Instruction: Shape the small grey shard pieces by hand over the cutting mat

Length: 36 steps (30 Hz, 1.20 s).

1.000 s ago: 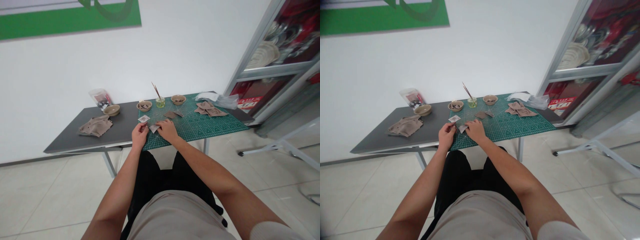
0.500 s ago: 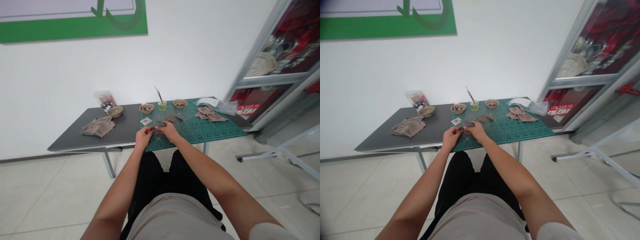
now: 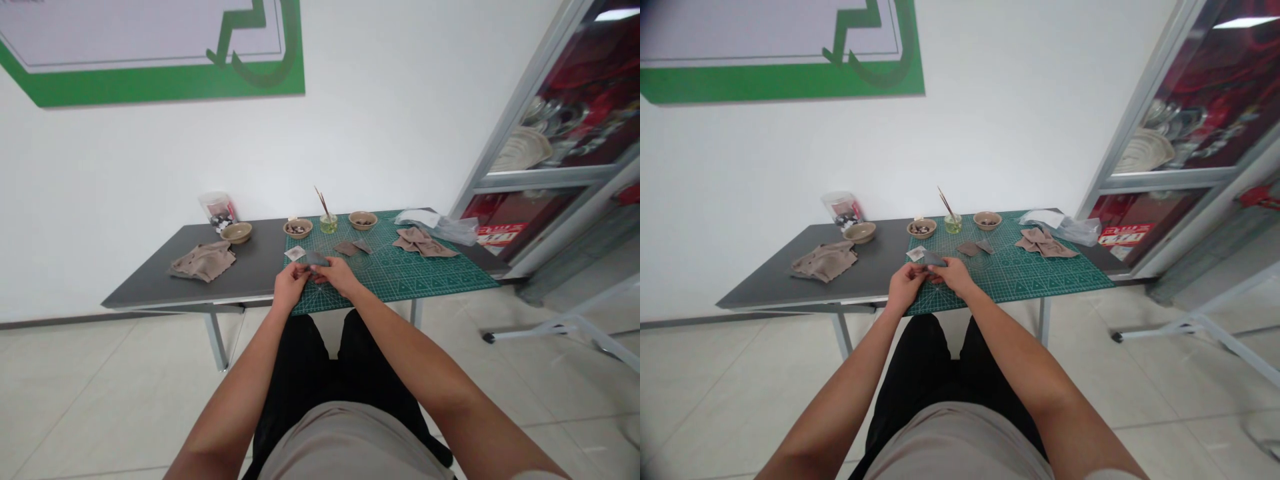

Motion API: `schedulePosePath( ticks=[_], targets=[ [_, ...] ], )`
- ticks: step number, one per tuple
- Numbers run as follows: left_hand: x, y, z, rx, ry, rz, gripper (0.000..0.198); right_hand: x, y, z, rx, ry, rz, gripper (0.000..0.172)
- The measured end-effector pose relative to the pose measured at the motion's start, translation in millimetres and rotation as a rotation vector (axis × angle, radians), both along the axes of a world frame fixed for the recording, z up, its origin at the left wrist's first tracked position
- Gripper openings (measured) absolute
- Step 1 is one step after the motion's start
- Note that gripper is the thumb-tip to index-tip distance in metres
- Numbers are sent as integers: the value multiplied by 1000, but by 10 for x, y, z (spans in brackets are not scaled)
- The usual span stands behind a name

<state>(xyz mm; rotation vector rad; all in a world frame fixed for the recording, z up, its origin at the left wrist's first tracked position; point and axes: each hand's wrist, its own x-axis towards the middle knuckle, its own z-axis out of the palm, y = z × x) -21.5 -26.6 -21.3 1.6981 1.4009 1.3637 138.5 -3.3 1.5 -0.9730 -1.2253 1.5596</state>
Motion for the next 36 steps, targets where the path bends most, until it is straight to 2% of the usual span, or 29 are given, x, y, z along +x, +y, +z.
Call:
schedulePosePath(
  ticks=[8,15,23,27,31,36],
  targets=[
    [22,-27,43,37,90,-7,12,-14,-4,-46,59,-24,-26,20],
    [46,-64,34,80,184,45,12,-68,22,-104,77,-56,-85,18],
    [58,-46,19,31,68,56,13,-35,-15,-63,68,-21,-7,17],
    [45,-48,20,42,113,31,14,-70,23,-124,78,-50,-45,11],
    [48,-64,17,53,173,49,15,-87,63,-180,105,-91,-99,14],
    [64,-70,29,25,87,72,15,-49,42,-137,90,-14,-19,19]
  ],
)
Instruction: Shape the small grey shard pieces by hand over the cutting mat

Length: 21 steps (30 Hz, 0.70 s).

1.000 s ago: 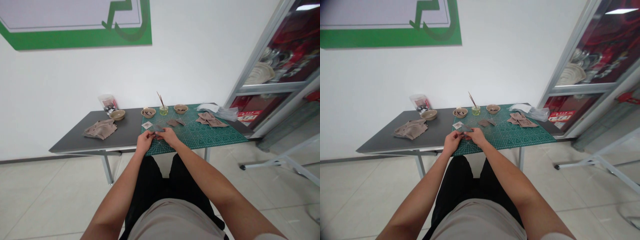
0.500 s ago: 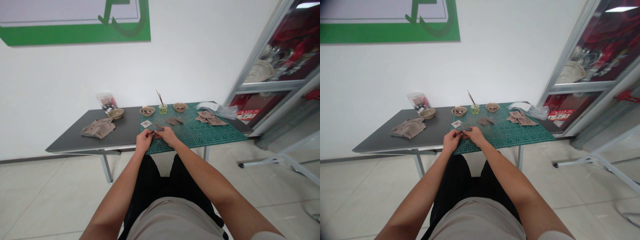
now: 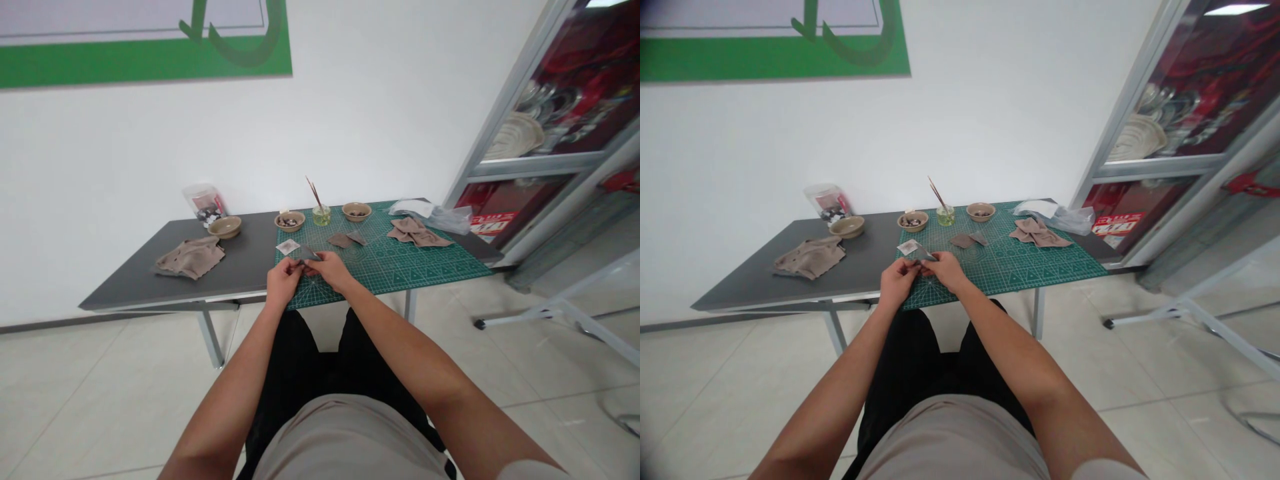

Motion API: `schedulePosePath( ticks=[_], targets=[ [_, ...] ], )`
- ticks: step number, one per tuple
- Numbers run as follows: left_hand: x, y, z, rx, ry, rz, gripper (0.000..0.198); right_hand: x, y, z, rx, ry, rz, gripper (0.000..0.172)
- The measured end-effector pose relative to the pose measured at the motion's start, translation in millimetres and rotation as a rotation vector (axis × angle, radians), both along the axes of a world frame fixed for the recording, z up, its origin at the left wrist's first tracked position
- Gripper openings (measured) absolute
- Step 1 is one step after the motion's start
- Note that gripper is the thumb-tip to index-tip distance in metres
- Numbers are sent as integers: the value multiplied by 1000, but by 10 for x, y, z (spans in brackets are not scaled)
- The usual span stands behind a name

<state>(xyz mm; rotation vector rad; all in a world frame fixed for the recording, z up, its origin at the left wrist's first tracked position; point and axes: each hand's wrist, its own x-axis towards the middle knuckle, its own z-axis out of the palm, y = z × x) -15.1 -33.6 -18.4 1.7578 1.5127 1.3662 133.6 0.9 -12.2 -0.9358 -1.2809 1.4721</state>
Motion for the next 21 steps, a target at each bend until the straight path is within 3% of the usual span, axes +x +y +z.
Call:
schedulePosePath(
  ticks=[7,12,17,21],
  targets=[
    [-29,-4,-4,54,96,-63,15,-36,19,-17,13,-79,-107,12],
    [-17,12,-2,83,32,-32,19,-66,-1,-5,-14,-26,-161,13],
    [-26,65,-16,36,-34,-7,28,-21,-60,48,-15,57,-138,20],
    [-31,56,46,76,113,-10,26,30,-84,69,19,107,-74,27]
  ],
)
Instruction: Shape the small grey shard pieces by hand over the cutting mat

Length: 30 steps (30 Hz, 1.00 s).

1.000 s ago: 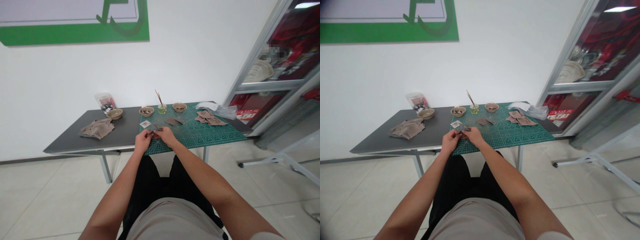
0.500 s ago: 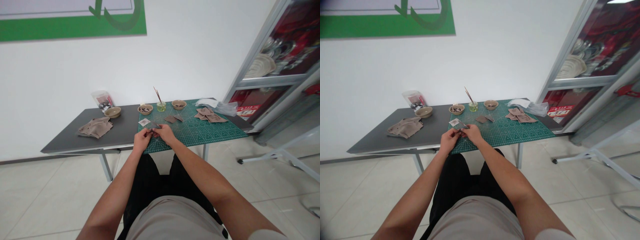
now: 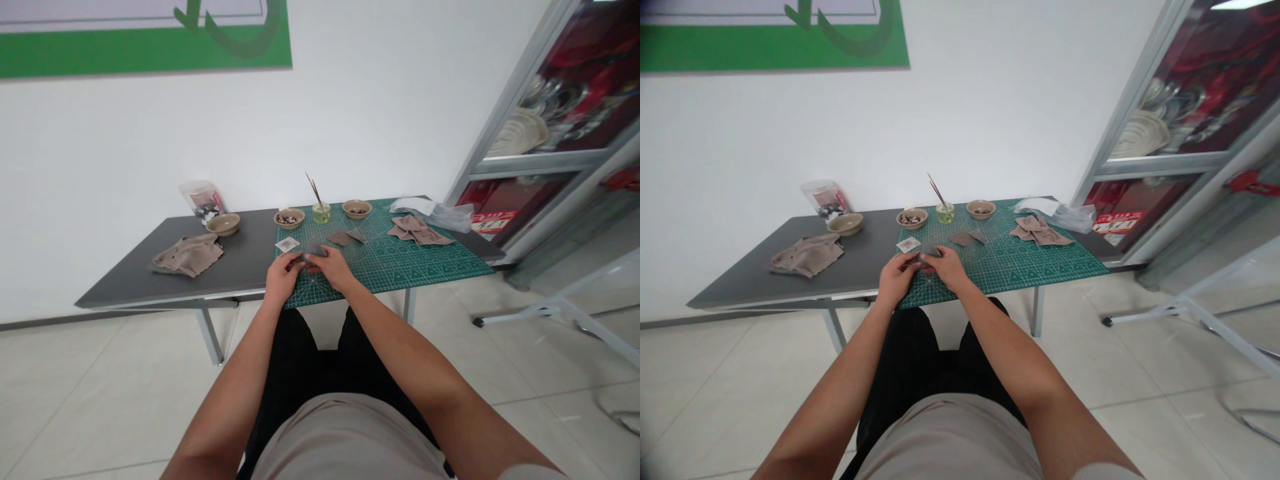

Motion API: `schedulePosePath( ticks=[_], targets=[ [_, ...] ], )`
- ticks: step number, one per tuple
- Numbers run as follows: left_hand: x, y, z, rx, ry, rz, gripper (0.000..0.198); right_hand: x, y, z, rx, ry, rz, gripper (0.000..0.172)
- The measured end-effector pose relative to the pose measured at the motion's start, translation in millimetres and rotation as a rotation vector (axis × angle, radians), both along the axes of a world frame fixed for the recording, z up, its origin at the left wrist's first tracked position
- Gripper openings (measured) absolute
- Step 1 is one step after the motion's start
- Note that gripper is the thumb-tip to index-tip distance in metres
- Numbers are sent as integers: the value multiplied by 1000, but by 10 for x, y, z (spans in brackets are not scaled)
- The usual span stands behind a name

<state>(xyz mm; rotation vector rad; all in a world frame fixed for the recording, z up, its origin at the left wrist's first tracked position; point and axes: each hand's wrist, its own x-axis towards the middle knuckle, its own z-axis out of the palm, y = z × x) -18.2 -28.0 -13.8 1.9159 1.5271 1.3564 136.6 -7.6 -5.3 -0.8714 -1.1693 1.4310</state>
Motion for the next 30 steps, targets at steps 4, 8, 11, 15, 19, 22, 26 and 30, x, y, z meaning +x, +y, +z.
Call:
schedulePosePath(
  ticks=[4,8,11,15,19,22,26,30],
  targets=[
    [-14,-20,43,29,106,-30,26,13,11,2,9,-6,30,31],
    [-10,-23,14,-14,74,-28,24,11,26,-3,1,-41,45,34],
    [-1,-27,-22,-63,-7,-54,20,16,29,-5,7,-61,47,35],
    [-8,-44,-42,-68,-42,-83,13,29,25,14,-2,-88,45,31],
    [-10,-69,-24,-52,0,-70,10,43,22,40,-11,-135,72,28],
    [5,-85,-12,-49,40,-6,9,44,25,29,-10,-172,89,27],
    [33,-86,-12,-44,95,31,9,18,38,-30,14,-183,79,28],
    [55,-84,-16,-37,139,40,8,-19,54,-79,44,-173,32,29]
  ],
)
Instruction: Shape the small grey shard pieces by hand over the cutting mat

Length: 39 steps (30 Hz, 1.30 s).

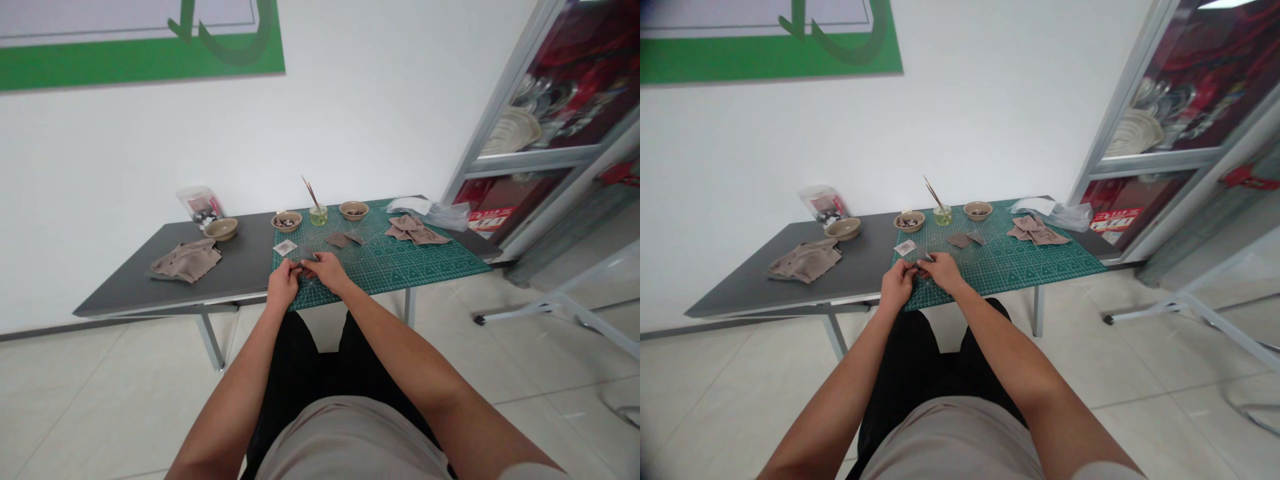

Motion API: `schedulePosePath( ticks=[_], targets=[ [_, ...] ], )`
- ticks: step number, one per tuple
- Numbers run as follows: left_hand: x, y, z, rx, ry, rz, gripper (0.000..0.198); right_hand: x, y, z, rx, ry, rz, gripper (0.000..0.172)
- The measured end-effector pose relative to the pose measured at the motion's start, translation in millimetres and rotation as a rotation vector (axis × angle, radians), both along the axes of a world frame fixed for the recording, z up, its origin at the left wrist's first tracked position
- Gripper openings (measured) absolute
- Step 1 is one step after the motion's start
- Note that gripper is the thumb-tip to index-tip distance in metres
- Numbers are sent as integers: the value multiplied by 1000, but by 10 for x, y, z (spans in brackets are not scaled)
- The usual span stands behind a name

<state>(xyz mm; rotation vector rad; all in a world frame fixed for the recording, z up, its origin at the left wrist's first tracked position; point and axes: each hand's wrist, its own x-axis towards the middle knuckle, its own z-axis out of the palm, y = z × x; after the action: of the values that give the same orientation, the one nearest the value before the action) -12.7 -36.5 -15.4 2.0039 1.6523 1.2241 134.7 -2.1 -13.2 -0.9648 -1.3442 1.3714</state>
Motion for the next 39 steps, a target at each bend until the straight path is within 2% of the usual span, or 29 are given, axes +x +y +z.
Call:
schedulePosePath(
  ticks=[10,27,35,39],
  targets=[
    [14,6,2,5,-80,54,7,31,-48,77,-23,58,80,28],
    [21,-5,8,24,18,40,8,-12,-37,58,-36,40,11,24],
    [31,-2,7,35,4,48,8,5,-45,64,-17,29,18,16],
    [30,-1,-1,28,-2,50,8,13,-40,65,-20,42,34,21]
  ],
)
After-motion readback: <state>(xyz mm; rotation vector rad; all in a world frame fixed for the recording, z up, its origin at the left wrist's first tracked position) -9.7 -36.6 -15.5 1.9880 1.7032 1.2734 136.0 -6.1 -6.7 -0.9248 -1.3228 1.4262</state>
